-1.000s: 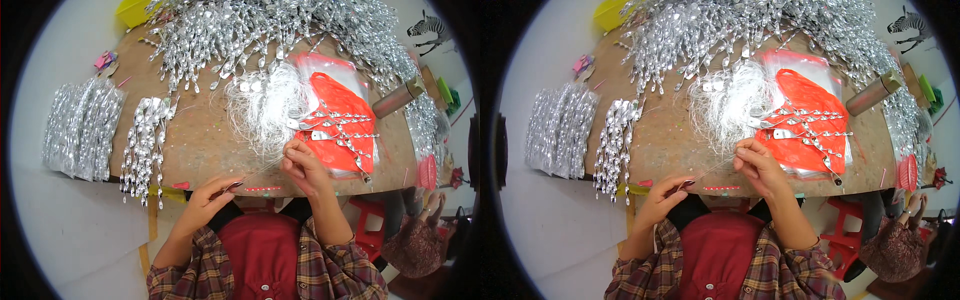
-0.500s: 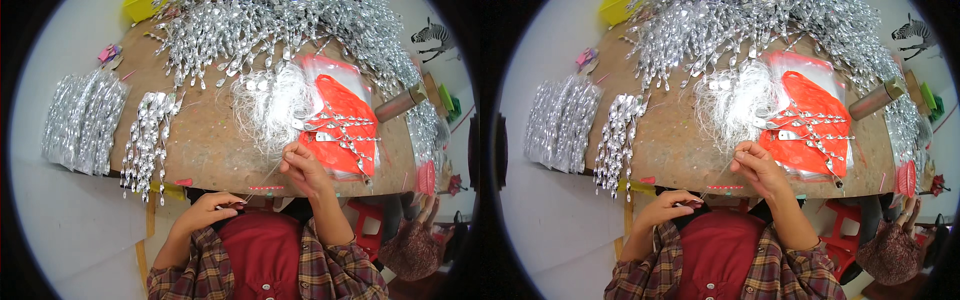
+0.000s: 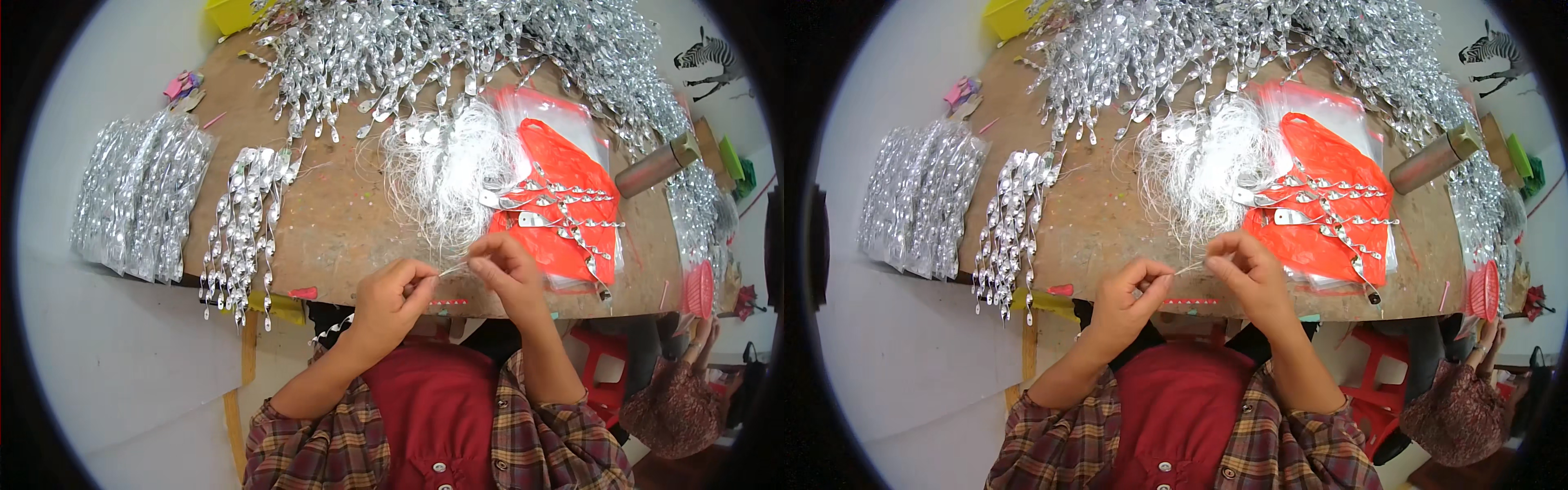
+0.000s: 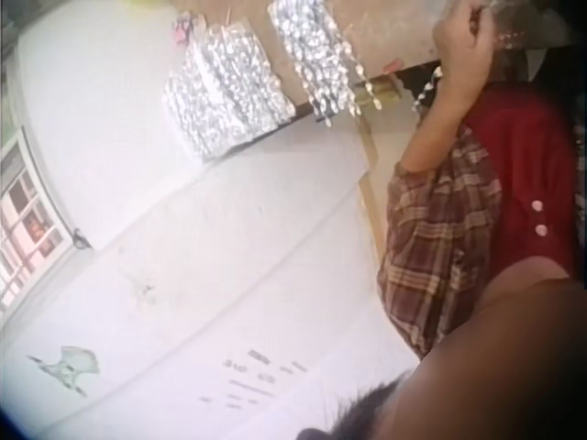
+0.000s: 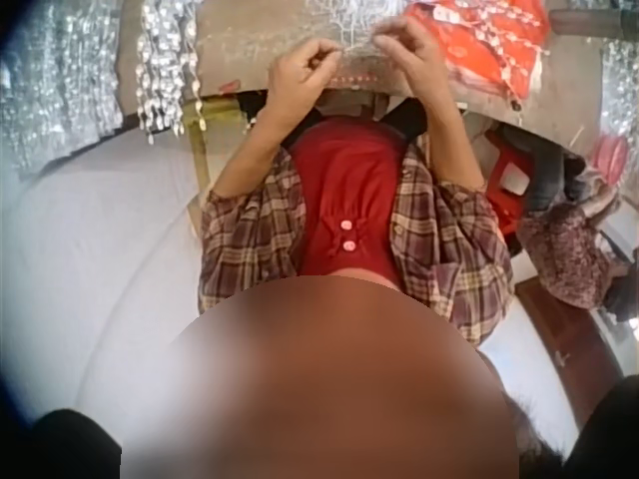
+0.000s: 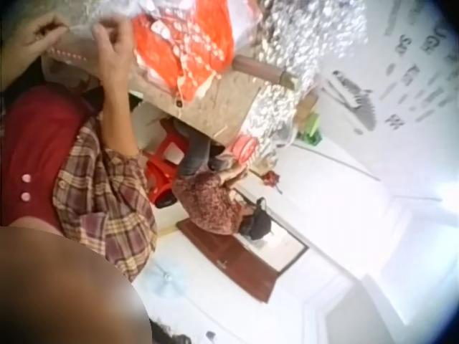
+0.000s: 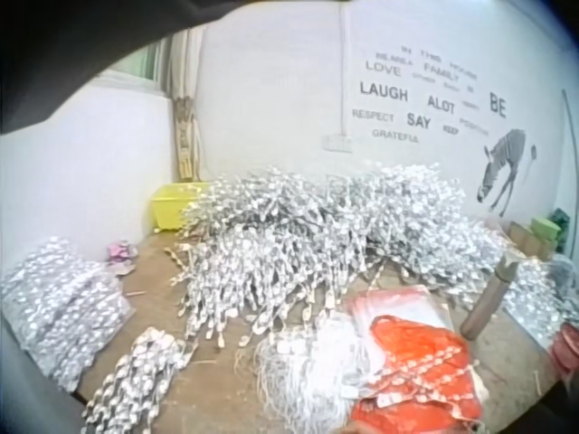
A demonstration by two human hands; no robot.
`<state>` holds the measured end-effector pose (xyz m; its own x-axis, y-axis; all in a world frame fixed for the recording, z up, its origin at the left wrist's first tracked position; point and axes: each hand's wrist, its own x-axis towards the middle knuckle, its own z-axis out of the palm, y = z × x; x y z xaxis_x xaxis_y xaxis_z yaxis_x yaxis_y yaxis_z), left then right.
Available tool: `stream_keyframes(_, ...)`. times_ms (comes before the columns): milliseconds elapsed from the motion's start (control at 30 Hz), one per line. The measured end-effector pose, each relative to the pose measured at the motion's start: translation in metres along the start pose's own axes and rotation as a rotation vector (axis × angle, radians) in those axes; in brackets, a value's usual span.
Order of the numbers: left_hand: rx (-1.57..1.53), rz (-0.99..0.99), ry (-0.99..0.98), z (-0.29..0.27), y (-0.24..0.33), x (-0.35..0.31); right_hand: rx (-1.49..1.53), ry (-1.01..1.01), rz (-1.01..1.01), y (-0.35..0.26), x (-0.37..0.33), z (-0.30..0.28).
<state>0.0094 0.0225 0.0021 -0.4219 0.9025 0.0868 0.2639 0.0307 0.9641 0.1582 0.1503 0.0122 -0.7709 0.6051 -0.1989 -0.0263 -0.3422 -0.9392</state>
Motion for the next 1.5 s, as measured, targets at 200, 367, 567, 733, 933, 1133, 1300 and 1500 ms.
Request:
stream_keyframes(200,0.132,0.129,0.035,0.005,-0.003,0.002,-1.057,0.132,-0.618,-0.012,-0.009,0.02)
stream_keyframes(367,0.059,0.079,0.021,0.007,-0.004,-0.001,-1.25,0.107,-0.688,-0.008,-0.005,0.029)
stream_keyframes(567,-0.092,0.012,0.04,0.008,0.005,-0.005,-1.191,0.135,-0.732,-0.002,-0.001,0.026)
stream_keyframes(733,-0.388,-0.117,0.006,0.006,-0.006,-0.011,-0.455,0.109,-0.343,0.004,-0.002,0.03)
stream_keyframes(933,-0.616,-0.228,0.001,0.002,-0.002,-0.01,-0.008,-0.051,-0.124,0.014,0.005,0.023)
stream_keyframes(1133,-0.695,-0.258,0.03,0.005,-0.01,-0.011,-0.063,-0.038,-0.094,0.011,0.004,0.022)
stream_keyframes(1300,-0.671,-0.259,0.042,0.006,-0.006,-0.009,-0.038,-0.061,-0.033,0.006,0.002,0.023)
stream_keyframes(1500,-0.49,-0.1,0.062,0.009,-0.005,-0.009,-0.377,-0.027,-0.237,0.001,0.006,0.02)
